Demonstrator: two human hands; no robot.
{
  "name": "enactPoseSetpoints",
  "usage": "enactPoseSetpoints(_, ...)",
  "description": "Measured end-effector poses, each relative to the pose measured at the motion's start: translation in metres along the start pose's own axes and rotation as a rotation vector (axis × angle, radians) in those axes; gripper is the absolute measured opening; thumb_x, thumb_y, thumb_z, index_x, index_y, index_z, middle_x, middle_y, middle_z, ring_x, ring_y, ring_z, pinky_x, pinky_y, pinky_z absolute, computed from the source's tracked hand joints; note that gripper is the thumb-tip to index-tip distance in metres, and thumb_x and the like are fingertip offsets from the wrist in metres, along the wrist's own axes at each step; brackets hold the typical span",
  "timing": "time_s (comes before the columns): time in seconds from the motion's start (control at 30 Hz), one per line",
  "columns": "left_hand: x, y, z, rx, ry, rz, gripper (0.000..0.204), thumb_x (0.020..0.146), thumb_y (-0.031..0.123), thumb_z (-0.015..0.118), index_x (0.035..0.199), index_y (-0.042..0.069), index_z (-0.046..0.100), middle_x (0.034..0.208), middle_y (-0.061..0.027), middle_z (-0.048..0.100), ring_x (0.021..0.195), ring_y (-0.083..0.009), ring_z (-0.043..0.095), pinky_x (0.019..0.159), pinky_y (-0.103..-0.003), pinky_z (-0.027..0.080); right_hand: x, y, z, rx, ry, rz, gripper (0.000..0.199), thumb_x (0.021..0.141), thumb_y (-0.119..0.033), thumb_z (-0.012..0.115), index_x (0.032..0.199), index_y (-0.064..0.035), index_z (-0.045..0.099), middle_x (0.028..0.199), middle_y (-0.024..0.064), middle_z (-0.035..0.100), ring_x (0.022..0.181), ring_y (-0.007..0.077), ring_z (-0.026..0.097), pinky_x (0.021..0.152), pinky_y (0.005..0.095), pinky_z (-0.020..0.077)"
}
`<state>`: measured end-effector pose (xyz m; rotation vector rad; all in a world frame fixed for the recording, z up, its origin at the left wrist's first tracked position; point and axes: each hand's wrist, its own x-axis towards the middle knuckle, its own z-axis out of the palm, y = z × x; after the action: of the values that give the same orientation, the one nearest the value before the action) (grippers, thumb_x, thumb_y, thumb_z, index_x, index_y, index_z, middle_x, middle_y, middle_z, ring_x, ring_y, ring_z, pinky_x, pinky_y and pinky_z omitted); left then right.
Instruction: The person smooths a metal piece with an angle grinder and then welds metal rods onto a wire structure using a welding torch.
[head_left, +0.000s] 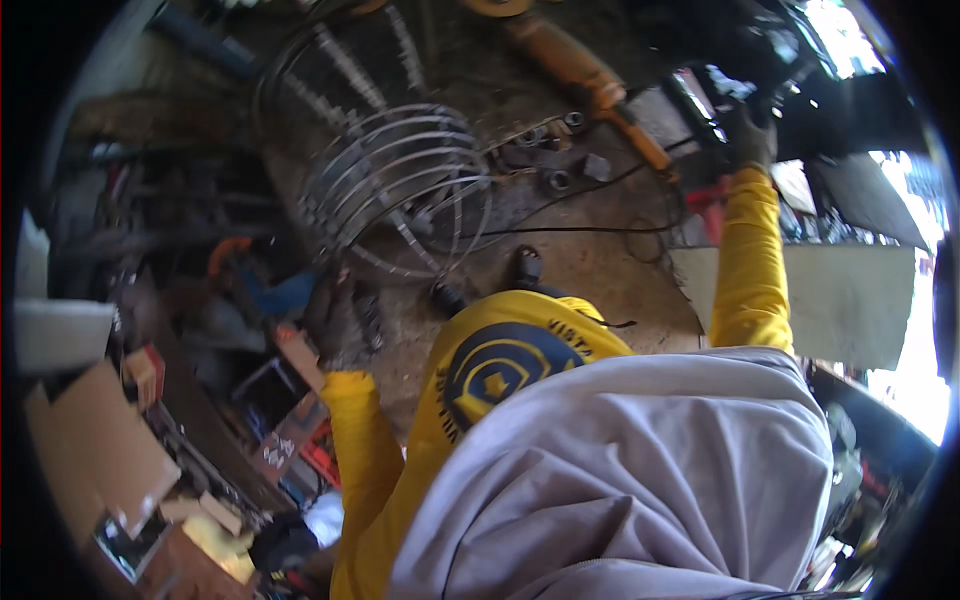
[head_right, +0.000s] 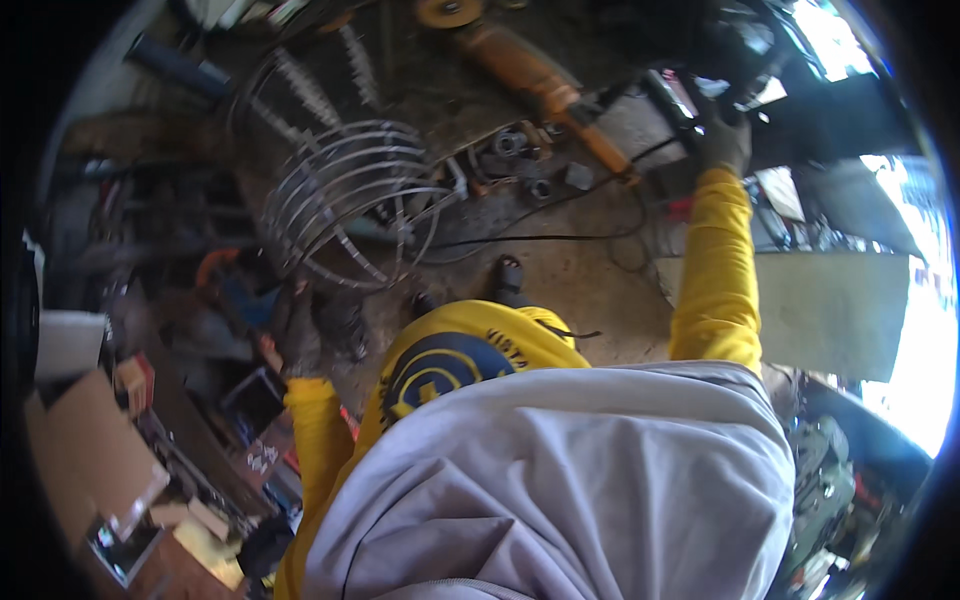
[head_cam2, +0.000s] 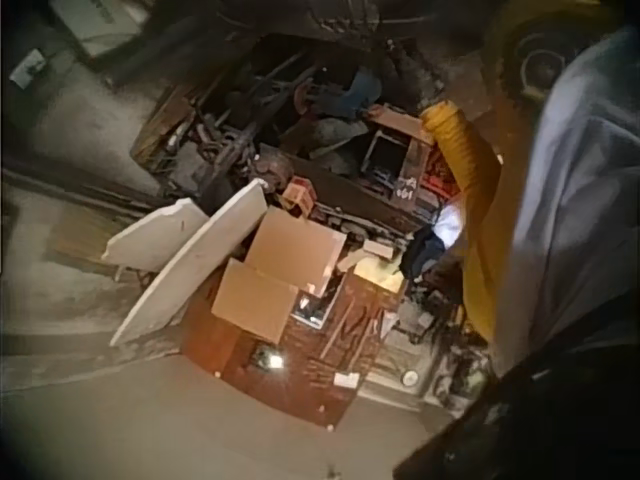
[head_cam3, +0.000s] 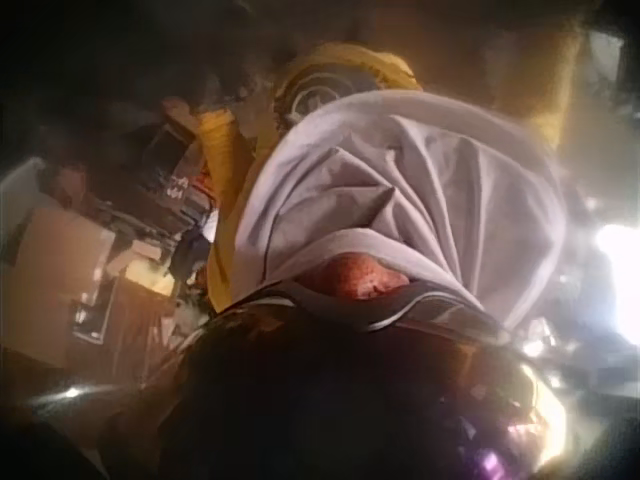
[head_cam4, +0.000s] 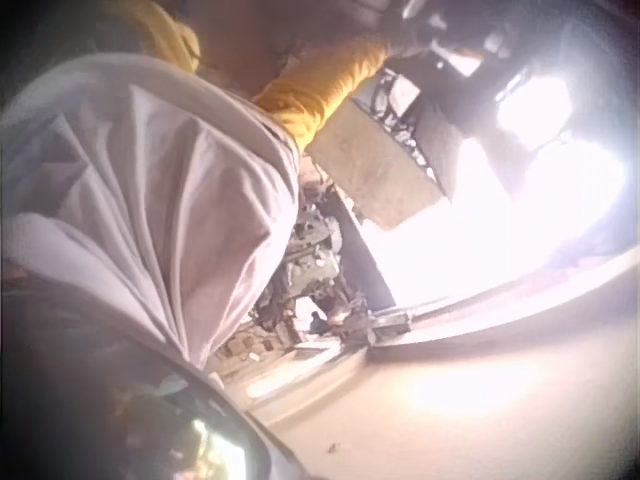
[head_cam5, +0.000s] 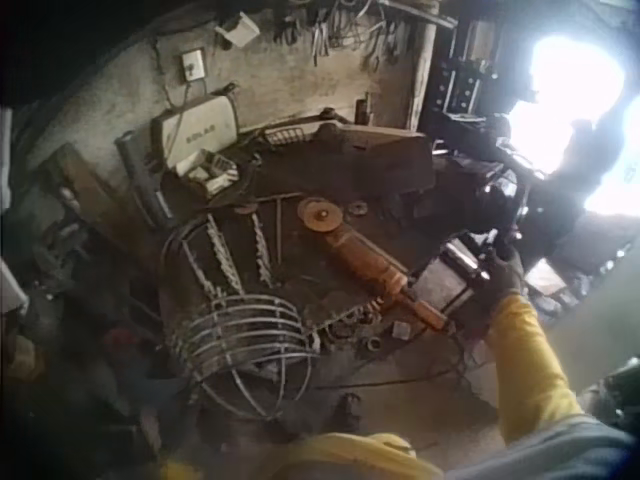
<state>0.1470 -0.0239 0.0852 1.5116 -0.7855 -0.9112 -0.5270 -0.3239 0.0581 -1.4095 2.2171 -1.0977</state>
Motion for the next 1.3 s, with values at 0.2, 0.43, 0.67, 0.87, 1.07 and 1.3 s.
enactPoseSetpoints(0.2, 0.000, -0.025, -0.011, 0.108, 0.011, 0.136, 0.034, 0.093, 0.014, 0.069, 0.124, 0.000, 0.065, 0.115, -0.0083, 0.068, 0.099, -0.0130, 0.063, 0.086, -0.028, 0.052, -0.017, -0.076, 0.009, -0.354, 0.299, 0.161, 0.060, 0.074, -0.048, 0.075, 0.115, -0.0032, 0.068, 0.110, 0.0185, 0.071, 0.108, 0.0324, 0.066, 0.095, 0.0411, 0.0490)
enactPoseSetpoints(0.43, -0.003, -0.016, -0.008, 0.094, 0.023, 0.056, 0.035, 0.094, 0.019, 0.069, 0.124, 0.001, 0.065, 0.113, -0.0084, 0.068, 0.098, -0.0141, 0.063, 0.087, -0.030, 0.053, 0.003, -0.065, 0.014, -0.408, 0.180, 0.152, 0.054, 0.079, -0.047, 0.070, 0.111, -0.0035, 0.069, 0.107, 0.0163, 0.072, 0.105, 0.0317, 0.068, 0.092, 0.0415, 0.0503)
enactPoseSetpoints(0.67, 0.003, -0.007, -0.007, -0.043, -0.068, -0.058, 0.028, 0.092, 0.014, 0.070, 0.117, 0.002, 0.068, 0.107, -0.0019, 0.069, 0.098, -0.0106, 0.061, 0.091, -0.026, 0.048, -0.003, -0.069, 0.011, -0.400, 0.238, 0.101, 0.054, 0.081, -0.050, 0.063, 0.104, -0.0022, 0.072, 0.101, 0.0202, 0.072, 0.101, 0.0361, 0.068, 0.090, 0.0434, 0.0508)
enactPoseSetpoints(0.87, 0.001, -0.025, -0.016, 0.058, 0.012, 0.038, 0.027, 0.093, 0.013, 0.068, 0.118, 0.002, 0.067, 0.105, -0.0014, 0.068, 0.096, -0.0101, 0.061, 0.091, -0.026, 0.047, -0.045, -0.146, -0.032, -0.182, 0.435, -0.064, 0.042, 0.084, -0.042, 0.060, 0.090, -0.0029, 0.074, 0.087, 0.0174, 0.073, 0.079, 0.0334, 0.069, 0.072, 0.0424, 0.0521)
enactPoseSetpoints(1.07, -0.001, -0.013, -0.007, -0.024, -0.029, -0.009, 0.026, 0.094, 0.012, 0.066, 0.118, 0.002, 0.066, 0.104, -0.0024, 0.067, 0.095, -0.0109, 0.062, 0.090, -0.027, 0.050, -0.034, -0.074, -0.117, 0.060, 0.234, -0.698, 0.016, 0.084, -0.018, 0.065, 0.093, -0.0074, 0.073, 0.089, 0.0098, 0.072, 0.076, 0.0193, 0.066, 0.070, 0.0343, 0.0515)
enactPoseSetpoints(1.3, 0.002, -0.022, -0.012, -0.108, -0.070, -0.015, 0.027, 0.095, 0.013, 0.065, 0.119, 0.000, 0.064, 0.101, -0.0044, 0.067, 0.092, -0.0142, 0.066, 0.083, -0.031, 0.056, -0.183, -0.183, -0.112, 0.816, -0.396, -0.137, 0.049, 0.090, -0.014, 0.058, 0.134, 0.0012, 0.044, 0.101, 0.0137, 0.064, 0.076, 0.0170, 0.063, 0.057, 0.0277, 0.0500)
